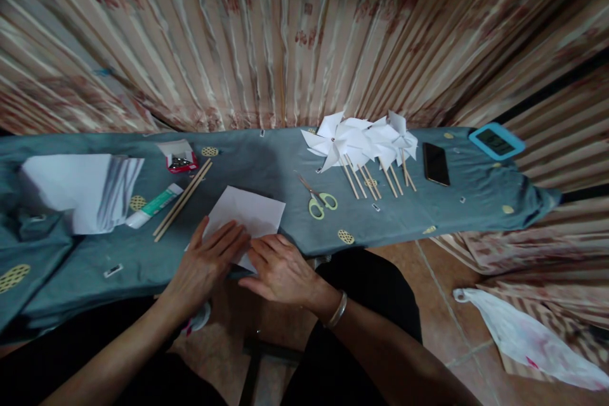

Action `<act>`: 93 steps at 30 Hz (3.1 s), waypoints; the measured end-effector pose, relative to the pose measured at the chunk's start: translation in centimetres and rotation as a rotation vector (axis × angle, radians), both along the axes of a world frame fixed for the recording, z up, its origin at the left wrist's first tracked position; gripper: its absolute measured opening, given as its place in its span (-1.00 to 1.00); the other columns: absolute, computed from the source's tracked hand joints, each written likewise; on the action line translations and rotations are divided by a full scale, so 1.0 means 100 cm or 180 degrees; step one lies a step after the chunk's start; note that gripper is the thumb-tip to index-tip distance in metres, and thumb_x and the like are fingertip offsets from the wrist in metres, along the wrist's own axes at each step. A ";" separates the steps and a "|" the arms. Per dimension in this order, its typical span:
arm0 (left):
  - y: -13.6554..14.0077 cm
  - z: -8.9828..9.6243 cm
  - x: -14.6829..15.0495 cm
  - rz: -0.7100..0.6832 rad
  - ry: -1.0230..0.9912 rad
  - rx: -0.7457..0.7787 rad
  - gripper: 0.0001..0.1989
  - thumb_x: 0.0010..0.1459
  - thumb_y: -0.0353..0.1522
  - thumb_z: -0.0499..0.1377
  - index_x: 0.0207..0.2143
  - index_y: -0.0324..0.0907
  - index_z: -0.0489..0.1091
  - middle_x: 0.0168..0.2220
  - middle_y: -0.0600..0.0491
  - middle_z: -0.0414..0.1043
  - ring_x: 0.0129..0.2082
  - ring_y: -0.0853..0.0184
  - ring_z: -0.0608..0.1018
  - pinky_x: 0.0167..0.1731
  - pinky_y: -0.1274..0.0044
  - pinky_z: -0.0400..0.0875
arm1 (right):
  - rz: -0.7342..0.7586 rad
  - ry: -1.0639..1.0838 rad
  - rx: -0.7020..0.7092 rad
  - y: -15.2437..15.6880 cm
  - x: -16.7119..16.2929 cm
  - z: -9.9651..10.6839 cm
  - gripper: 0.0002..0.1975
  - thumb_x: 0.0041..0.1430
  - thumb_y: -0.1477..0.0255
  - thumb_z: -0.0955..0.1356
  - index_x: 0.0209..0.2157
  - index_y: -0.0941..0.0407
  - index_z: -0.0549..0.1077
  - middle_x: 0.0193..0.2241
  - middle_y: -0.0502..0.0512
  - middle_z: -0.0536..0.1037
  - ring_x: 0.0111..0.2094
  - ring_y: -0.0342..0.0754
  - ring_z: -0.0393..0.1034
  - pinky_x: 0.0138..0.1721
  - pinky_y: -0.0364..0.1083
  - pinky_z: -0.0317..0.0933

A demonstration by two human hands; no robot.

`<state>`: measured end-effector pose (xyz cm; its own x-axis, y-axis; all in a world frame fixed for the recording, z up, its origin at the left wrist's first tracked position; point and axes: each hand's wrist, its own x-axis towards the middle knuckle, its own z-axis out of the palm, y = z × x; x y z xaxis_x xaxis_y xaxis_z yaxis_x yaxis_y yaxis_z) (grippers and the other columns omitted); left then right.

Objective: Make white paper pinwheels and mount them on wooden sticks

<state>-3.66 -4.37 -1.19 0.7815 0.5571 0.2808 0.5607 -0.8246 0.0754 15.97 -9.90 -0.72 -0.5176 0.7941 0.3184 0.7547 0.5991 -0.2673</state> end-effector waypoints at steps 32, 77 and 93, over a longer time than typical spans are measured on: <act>-0.016 -0.028 -0.030 -0.0362 -0.0222 -0.0054 -0.58 0.29 -0.55 -0.10 0.14 -0.22 0.31 0.16 -0.13 0.39 0.26 0.12 0.30 0.23 0.09 0.13 | -0.0061 -0.0516 -0.0105 -0.001 0.028 -0.011 -0.56 0.29 0.39 0.28 0.16 0.23 0.30 0.18 0.27 0.38 0.23 0.09 0.17 0.21 0.12 0.11; 0.019 -0.001 -0.033 0.1006 -0.1094 -0.1652 -0.61 0.34 -0.24 -0.07 -0.46 -0.18 0.40 -0.52 0.06 0.43 -0.56 0.37 0.48 -0.50 0.57 0.33 | -0.1514 0.1568 -0.1296 0.049 0.010 -0.003 -0.80 0.21 0.31 0.37 -0.42 0.10 0.57 -0.54 -0.01 0.57 -0.51 -0.09 0.44 -0.45 -0.15 0.22; 0.023 -0.004 -0.037 0.1280 -0.0776 -0.1171 -0.60 0.32 -0.23 0.02 0.11 -0.26 0.27 -0.34 -0.01 0.56 -0.35 0.22 0.62 -0.35 0.44 0.51 | -0.1746 0.1042 -0.0799 0.055 0.003 -0.004 -0.82 0.17 0.31 0.42 -0.43 0.12 0.55 -0.45 0.08 0.60 -0.44 -0.04 0.47 -0.34 -0.12 0.24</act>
